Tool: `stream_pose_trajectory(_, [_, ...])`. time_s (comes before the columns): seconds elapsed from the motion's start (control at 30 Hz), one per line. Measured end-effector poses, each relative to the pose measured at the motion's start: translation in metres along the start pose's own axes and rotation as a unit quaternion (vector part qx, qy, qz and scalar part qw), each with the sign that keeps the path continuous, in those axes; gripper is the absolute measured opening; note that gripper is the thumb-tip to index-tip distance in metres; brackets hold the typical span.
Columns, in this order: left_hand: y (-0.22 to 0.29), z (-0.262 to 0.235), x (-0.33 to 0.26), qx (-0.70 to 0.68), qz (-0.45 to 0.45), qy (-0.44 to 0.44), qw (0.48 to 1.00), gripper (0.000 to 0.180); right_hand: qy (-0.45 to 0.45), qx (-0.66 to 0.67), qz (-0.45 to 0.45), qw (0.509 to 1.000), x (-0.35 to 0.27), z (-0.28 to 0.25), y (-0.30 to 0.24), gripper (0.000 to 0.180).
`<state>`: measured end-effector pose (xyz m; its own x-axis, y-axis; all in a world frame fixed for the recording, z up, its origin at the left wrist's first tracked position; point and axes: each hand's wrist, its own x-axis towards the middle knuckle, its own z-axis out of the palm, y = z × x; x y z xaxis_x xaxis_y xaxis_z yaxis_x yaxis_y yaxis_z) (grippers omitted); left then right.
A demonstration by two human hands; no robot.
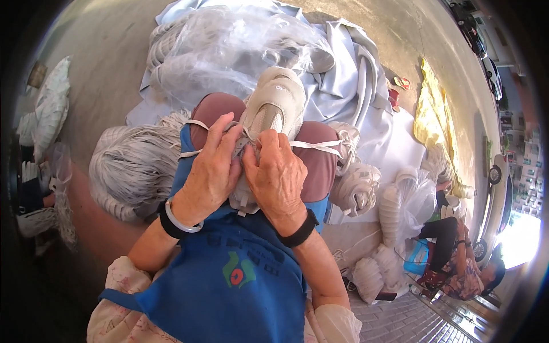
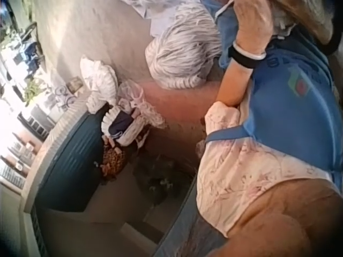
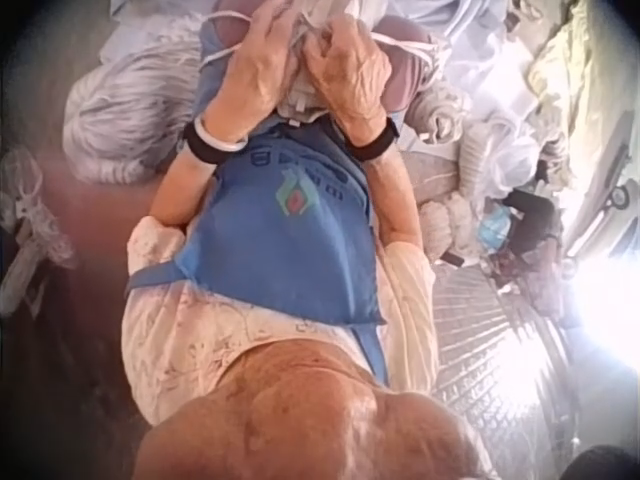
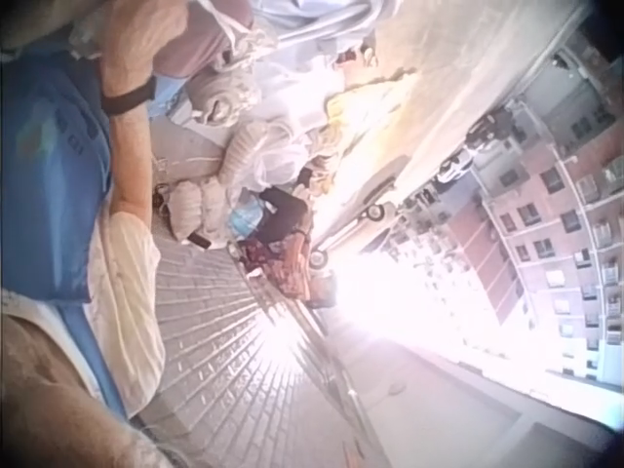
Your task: Lacing and assembling white athletic shoes in an outdoor manufacturing workspace.
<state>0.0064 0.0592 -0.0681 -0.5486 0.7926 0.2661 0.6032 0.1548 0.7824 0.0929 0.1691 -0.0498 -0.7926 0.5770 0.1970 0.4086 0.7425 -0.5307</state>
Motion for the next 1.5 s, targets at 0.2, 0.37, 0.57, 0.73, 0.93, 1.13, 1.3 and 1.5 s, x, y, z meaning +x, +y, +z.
stream_pose_trajectory(0.2, [-0.007, 0.004, 0.003, 0.069, 0.033, -0.004, 0.997, 0.047, 0.04, 0.012, 0.0, 0.999, -0.003, 0.013, 0.005, 0.015])
stream_pose_trajectory(0.37, [-0.023, -0.009, 0.017, 0.016, 0.062, -0.069, 0.996, 0.048, 0.076, 0.02, -0.01, 0.997, -0.003, 0.024, 0.011, 0.013])
stream_pose_trajectory(0.57, [-0.021, -0.002, 0.011, 0.016, 0.039, -0.046, 0.998, 0.05, 0.065, 0.021, 0.009, 0.998, -0.002, 0.024, 0.009, 0.015])
stream_pose_trajectory(0.73, [-0.022, 0.003, 0.008, 0.036, 0.02, -0.003, 0.999, 0.046, 0.005, 0.017, 0.057, 0.998, 0.001, 0.013, -0.003, 0.018])
stream_pose_trajectory(0.93, [-0.038, -0.015, 0.017, -0.038, 0.074, -0.094, 0.992, 0.042, 0.034, 0.024, 0.019, 0.999, -0.009, 0.024, 0.003, 0.021])
stream_pose_trajectory(1.13, [-0.045, -0.024, 0.032, -0.111, 0.057, -0.148, 0.981, 0.031, 0.08, 0.007, -0.017, 0.997, -0.008, 0.032, 0.008, 0.018])
stream_pose_trajectory(1.3, [-0.044, -0.022, 0.04, -0.114, 0.061, -0.123, 0.984, 0.028, 0.079, 0.01, -0.018, 0.997, -0.002, 0.029, 0.009, 0.015])
stream_pose_trajectory(1.5, [-0.052, -0.024, 0.031, -0.126, 0.074, -0.104, 0.984, 0.027, 0.051, -0.077, -0.083, 0.992, -0.004, 0.018, -0.004, 0.013])
